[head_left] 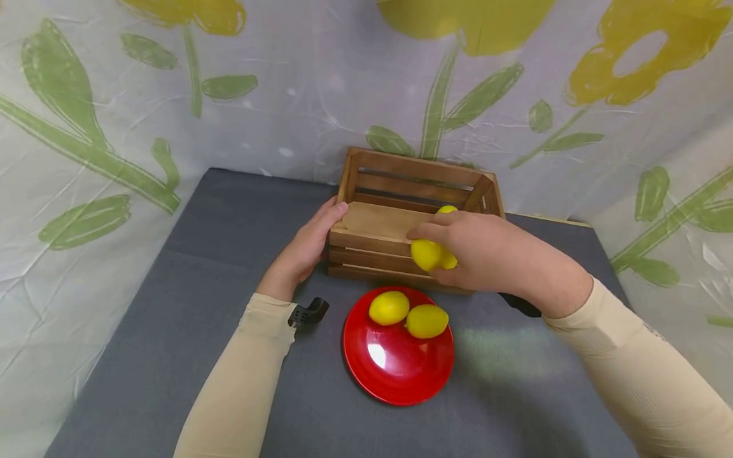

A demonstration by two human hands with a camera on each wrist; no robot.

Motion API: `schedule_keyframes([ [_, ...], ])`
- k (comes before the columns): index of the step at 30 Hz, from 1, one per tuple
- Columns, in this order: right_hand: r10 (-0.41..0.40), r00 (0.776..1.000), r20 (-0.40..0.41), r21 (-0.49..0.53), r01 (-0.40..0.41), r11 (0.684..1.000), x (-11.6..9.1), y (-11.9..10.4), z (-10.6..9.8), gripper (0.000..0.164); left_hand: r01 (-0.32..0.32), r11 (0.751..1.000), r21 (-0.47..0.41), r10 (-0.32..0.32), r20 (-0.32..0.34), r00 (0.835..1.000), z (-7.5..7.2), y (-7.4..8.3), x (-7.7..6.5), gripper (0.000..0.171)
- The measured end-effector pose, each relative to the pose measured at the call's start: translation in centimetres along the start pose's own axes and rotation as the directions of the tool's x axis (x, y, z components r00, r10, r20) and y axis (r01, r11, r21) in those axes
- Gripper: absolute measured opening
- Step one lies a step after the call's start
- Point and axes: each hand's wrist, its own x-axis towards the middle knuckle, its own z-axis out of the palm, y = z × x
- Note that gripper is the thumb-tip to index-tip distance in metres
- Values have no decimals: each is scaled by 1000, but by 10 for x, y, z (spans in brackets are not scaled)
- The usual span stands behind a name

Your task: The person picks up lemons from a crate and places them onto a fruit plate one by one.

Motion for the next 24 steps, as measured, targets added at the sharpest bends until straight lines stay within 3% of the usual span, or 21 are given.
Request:
schedule_keyframes([
  [9, -116, 991, -69, -44, 113, 993, -7, -21, 33, 58, 2, 1000, -16, -2, 2, 1000, 2, 1, 1, 85],
  [15, -154, 988, -30, -17, 154, 988, -8, -36, 50, 63, 12, 1000, -13, -12, -1, 1000, 1, 3, 0, 84],
  [24, -217, 976, 27, -1, 217, 976, 0, -54, 89, 55, 15, 1000, -13, -15, -10, 1000, 1, 2, 0, 83],
])
